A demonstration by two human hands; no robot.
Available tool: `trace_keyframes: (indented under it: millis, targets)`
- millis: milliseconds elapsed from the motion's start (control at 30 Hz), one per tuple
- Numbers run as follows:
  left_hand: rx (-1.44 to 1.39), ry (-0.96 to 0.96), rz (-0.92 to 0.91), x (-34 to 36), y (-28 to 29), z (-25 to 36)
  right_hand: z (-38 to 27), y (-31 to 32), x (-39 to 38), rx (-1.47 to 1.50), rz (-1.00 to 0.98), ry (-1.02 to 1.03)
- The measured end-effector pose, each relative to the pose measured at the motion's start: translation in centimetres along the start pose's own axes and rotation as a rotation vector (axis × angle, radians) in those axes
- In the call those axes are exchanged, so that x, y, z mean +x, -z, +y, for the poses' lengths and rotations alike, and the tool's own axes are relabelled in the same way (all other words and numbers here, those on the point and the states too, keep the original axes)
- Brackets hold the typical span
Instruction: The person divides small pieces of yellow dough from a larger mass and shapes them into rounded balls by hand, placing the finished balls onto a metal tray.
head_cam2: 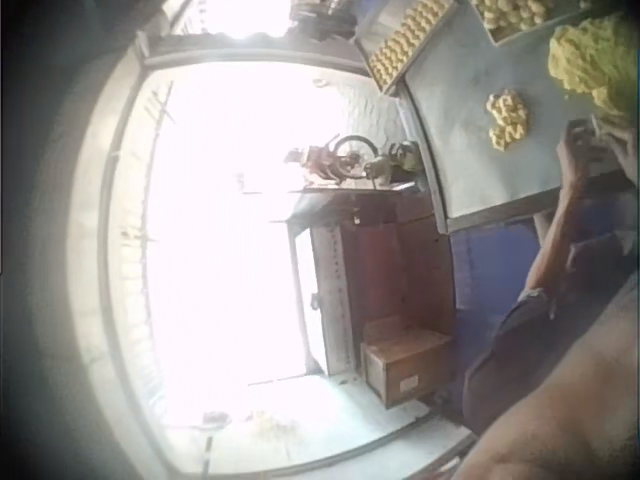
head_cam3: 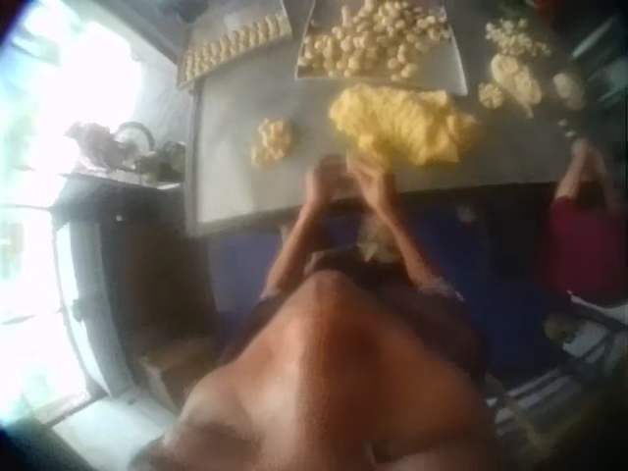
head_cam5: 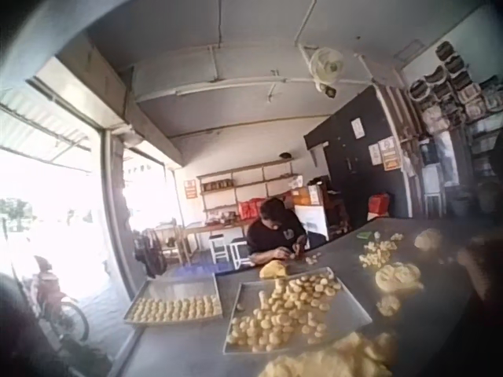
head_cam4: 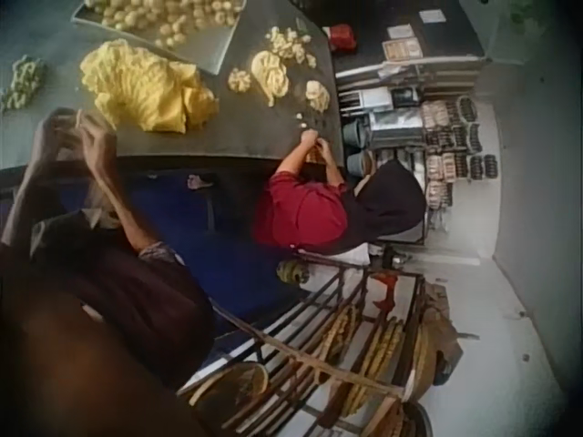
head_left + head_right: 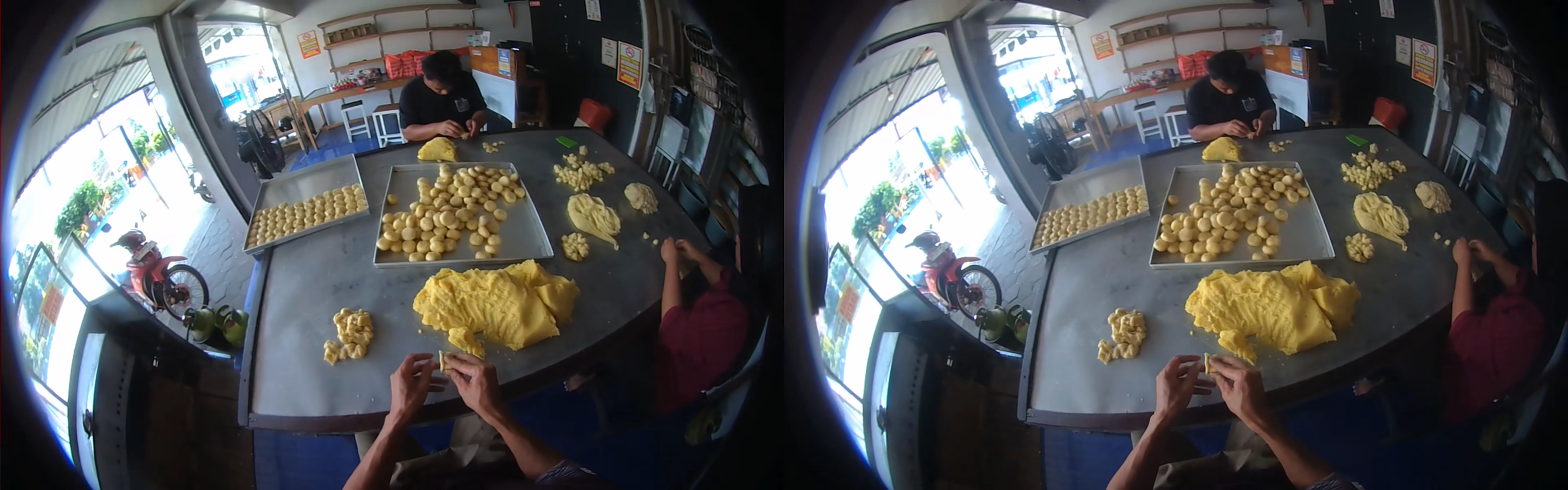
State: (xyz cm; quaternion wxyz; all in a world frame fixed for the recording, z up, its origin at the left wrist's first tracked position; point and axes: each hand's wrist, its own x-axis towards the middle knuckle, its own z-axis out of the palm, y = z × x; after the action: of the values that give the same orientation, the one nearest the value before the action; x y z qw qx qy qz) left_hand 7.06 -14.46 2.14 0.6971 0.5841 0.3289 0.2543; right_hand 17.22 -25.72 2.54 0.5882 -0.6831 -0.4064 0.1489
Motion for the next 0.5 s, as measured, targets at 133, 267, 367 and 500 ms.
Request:
trace_keyframes:
  millis: [133,267,367,500]
  targets:
    - [0.726,-0.276,-0.015,1.2,3.2,-3.6,-0.2,-2.5,0.2,-0.26,-0.198,0.38]
    - [0.709,-0.293,0.117,-0.2,2.8,-3.5,-1.4,-3.1,0.0,-0.043,-0.109,0.063]
    - [0.614,-0.152,0.053,-0.7,2.1,-2.5,-1.2,-3.5,-0.7,-0.396,-0.13,0.23]
    - [0.522,-0.276,-0.071,-0.8,2.7,-2.2,-1.0,-3.7,-0.9,-0.403,-0.166,0.309]
